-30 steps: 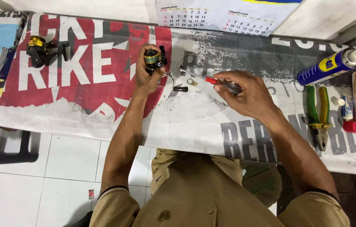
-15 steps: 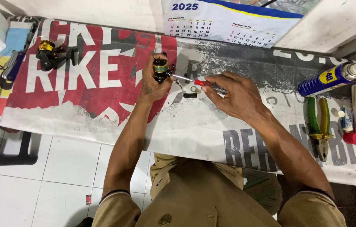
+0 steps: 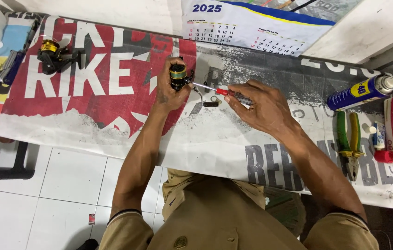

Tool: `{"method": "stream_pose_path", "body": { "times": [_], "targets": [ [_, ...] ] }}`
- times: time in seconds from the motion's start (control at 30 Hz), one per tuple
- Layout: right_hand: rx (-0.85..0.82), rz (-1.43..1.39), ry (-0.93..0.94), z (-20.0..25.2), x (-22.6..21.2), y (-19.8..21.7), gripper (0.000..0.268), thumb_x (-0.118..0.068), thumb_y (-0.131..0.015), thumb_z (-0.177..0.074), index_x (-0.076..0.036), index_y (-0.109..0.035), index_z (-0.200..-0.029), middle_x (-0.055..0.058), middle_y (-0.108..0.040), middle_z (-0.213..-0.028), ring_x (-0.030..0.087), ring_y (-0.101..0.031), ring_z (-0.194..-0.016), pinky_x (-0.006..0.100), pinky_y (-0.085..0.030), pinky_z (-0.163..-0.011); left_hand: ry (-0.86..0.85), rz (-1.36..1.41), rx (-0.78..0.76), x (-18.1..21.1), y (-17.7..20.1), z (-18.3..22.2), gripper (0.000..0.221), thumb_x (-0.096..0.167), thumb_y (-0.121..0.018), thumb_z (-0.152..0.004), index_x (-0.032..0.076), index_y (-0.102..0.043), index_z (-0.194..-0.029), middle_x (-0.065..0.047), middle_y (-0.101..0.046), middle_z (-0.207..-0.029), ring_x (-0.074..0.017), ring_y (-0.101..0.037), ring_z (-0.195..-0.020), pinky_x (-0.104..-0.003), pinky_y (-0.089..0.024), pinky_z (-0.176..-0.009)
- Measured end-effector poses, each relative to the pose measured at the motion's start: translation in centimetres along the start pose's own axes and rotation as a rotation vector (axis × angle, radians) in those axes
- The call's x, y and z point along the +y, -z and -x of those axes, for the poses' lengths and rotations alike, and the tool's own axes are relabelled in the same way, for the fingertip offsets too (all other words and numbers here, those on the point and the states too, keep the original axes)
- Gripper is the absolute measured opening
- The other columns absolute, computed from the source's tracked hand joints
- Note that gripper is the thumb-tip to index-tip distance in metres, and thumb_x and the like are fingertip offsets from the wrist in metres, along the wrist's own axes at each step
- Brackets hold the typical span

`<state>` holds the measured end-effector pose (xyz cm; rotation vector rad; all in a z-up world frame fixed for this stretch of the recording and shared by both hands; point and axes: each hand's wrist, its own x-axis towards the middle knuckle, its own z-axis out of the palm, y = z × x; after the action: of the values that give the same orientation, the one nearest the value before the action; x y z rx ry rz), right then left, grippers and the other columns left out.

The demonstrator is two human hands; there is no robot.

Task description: Disassembling a fishing reel by removing screws and separating the spool and handle from the body.

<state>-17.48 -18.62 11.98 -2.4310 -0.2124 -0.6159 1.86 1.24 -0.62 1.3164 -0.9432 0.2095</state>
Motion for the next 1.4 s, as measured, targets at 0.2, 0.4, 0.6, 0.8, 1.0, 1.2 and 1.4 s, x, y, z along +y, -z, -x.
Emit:
{"method": "stream_pose_path", "body": {
  "times": [0.2,0.4,0.6,0.8,1.0,1.2,1.4],
  "targets": [
    [-0.101,-0.087,-0.099,-1.0,-1.4,1.3,0.017,-0.013,-0.074,-0.096,-0.002,-0.079,-0.108,0.018,-0.073,-0.084,0.032,-0.07,-0.067,0.034,-0.051,-0.047,-0.06,-0.216,0.007,-0.9,0.3,0.4,0.047,0.01,-0.069,-0.07,0.006,-0.057,-0.115,-0.013,-0.057,-0.086,-0.0298,-0.062,-0.075,-0.041,-0.049,-0.075],
    [-0.148,0.111,-0.032,-1.3,-1.4,1.9,0.022,-0.021,-0.077,-0.094,-0.003,-0.079,-0.107,0.017,-0.071,-0.084,0.034,-0.07,-0.066,0.036,-0.052,-0.046,-0.13,-0.425,0.038,0.0,0.3,0.3,0.051,0.011,-0.071,-0.066,0.007,-0.061,-0.115,-0.014,-0.063,-0.093,-0.0372,-0.069,-0.084,-0.041,-0.054,-0.081],
    [-0.285,-0.019,-0.172,-2.7,-0.8,2.5,0.021,-0.017,-0.071,-0.098,0.0,-0.077,-0.109,0.017,-0.073,-0.088,0.025,-0.065,-0.064,0.031,-0.051,-0.049,-0.142,-0.419,0.044,0.7,0.4,-0.1,0.051,0.008,-0.069,-0.065,0.007,-0.06,-0.116,-0.013,-0.063,-0.094,-0.0395,-0.069,-0.085,-0.044,-0.055,-0.081],
    [-0.492,-0.383,-0.552,-3.0,0.5,3.1,0.044,-0.031,-0.053,-0.109,0.001,-0.075,-0.087,0.016,-0.07,-0.071,0.019,-0.054,-0.05,0.032,-0.041,-0.042,-0.148,-0.388,-0.005,-0.2,0.1,0.2,0.05,0.008,-0.069,-0.067,0.006,-0.059,-0.117,-0.014,-0.064,-0.095,-0.0402,-0.069,-0.086,-0.045,-0.056,-0.082],
    [-0.459,-0.112,-0.313,-2.0,3.2,0.7,0.04,-0.027,-0.052,-0.112,-0.004,-0.076,-0.09,0.018,-0.066,-0.057,0.023,-0.052,-0.037,0.033,-0.037,-0.038,-0.076,-0.415,-0.057,0.9,0.3,-0.3,0.05,0.01,-0.07,-0.071,0.007,-0.057,-0.119,-0.015,-0.061,-0.095,-0.0409,-0.069,-0.087,-0.047,-0.055,-0.082],
    [0.015,0.813,0.376,0.2,3.8,0.2,0.034,-0.047,-0.057,-0.109,-0.019,-0.067,-0.093,-0.003,-0.059,-0.074,0.014,-0.064,-0.063,0.024,-0.053,-0.054,-0.051,-0.331,-0.055,-1.1,0.0,0.4,0.051,0.007,-0.069,-0.071,0.007,-0.054,-0.12,-0.014,-0.059,-0.094,-0.0388,-0.068,-0.084,-0.046,-0.054,-0.081],
    [-0.025,0.768,0.3,0.9,6.1,-1.1,0.023,-0.042,-0.059,-0.108,-0.022,-0.069,-0.1,-0.006,-0.056,-0.081,0.011,-0.055,-0.053,0.023,-0.053,-0.053,-0.064,-0.23,0.023,0.4,-0.7,-0.4,0.048,0.004,-0.066,-0.07,0.006,-0.056,-0.117,-0.013,-0.054,-0.087,-0.0299,-0.061,-0.073,-0.042,-0.051,-0.072]
  ]
}}
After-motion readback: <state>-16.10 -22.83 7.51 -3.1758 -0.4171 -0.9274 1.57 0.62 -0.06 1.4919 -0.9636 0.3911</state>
